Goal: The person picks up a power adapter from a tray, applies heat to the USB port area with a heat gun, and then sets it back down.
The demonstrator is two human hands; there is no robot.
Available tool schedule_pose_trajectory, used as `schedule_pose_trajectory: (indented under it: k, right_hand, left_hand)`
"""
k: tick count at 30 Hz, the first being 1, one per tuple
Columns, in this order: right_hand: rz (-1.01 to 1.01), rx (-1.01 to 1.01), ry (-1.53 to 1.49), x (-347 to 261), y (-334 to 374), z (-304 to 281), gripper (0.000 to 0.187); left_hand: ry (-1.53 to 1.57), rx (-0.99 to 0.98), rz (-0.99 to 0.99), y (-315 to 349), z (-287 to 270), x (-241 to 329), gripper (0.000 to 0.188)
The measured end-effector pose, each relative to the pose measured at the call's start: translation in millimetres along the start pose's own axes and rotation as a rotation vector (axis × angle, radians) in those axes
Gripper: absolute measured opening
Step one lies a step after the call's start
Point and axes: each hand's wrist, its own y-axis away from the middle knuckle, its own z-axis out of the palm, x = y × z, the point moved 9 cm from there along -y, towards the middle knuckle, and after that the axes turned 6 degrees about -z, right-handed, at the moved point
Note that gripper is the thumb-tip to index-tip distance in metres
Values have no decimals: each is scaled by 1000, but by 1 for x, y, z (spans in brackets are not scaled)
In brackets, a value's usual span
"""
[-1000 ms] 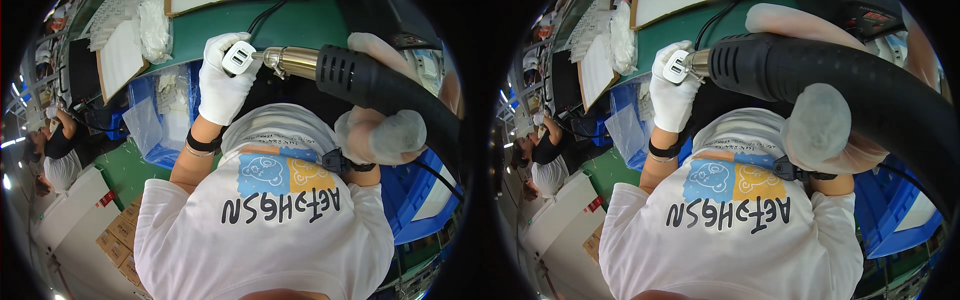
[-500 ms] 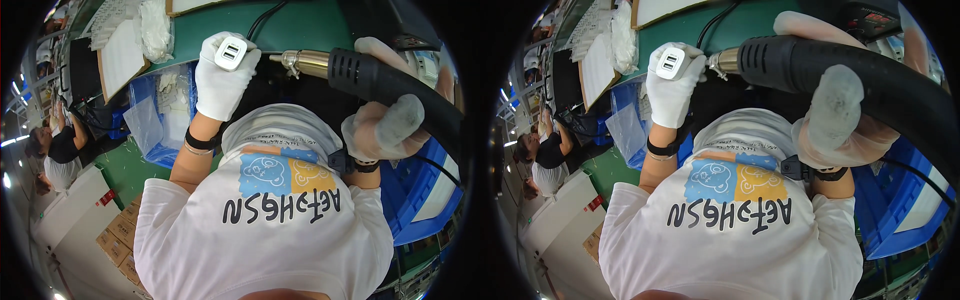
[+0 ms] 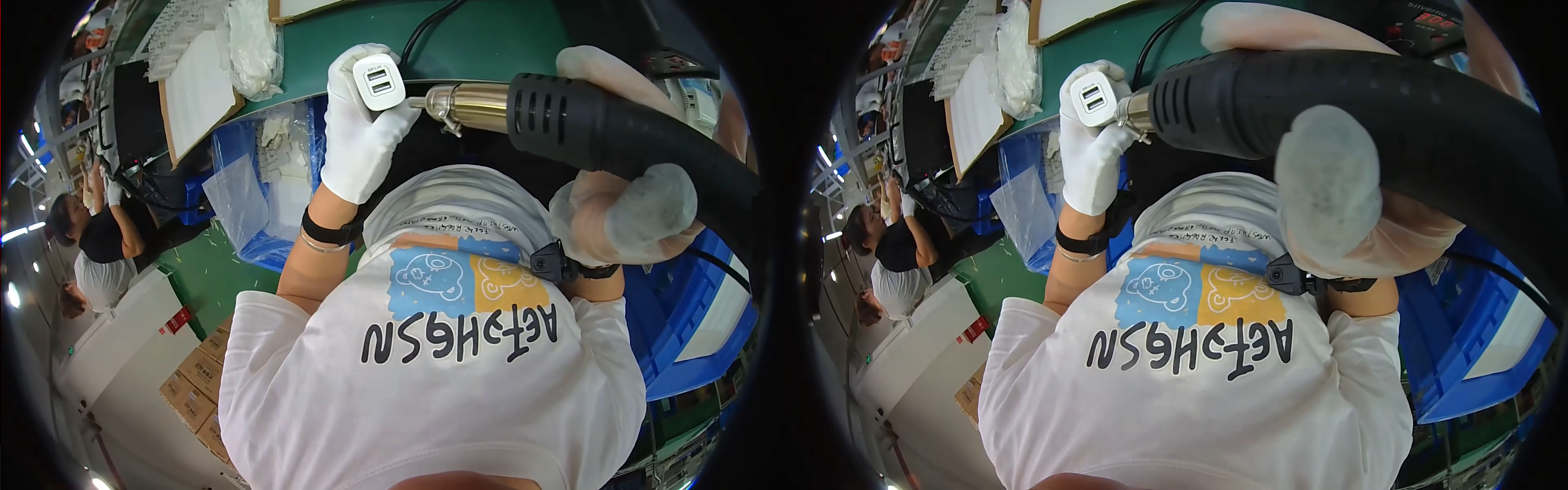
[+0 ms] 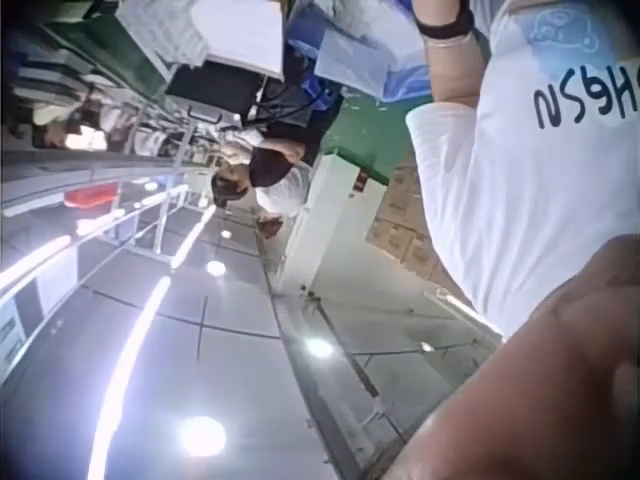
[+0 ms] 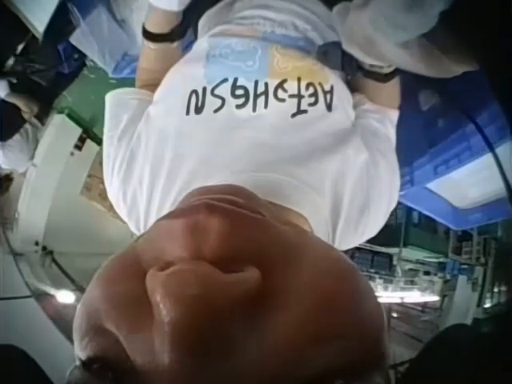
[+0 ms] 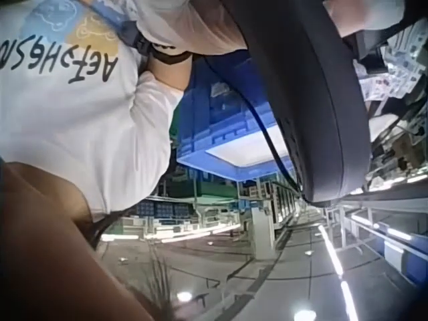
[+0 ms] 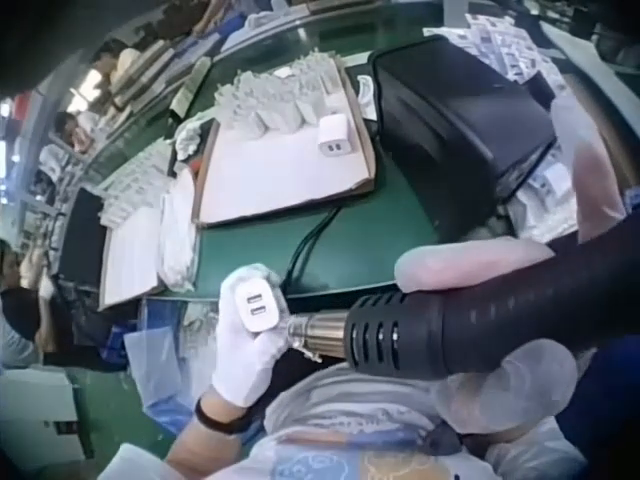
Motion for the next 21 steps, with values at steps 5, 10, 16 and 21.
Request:
schedule_pose_trajectory:
  k: [5, 10, 16, 21]
  right_hand:
    - [-49, -14, -17, -6, -3, 5, 60]
    - [-91, -29, 43, -25, -13, 19, 57]
    - [-97, -61, 161, -30, -13, 18, 58]
    - [-102, -90, 261, -29, -13, 17, 59]
  left_hand:
    - [-99, 16, -15, 2, 2, 2, 56]
    - [-27, 8, 27, 2, 3, 4, 55]
    - [-123, 51, 30, 2, 1, 2, 53]
    - [-189, 63, 56, 3, 3, 7, 52]
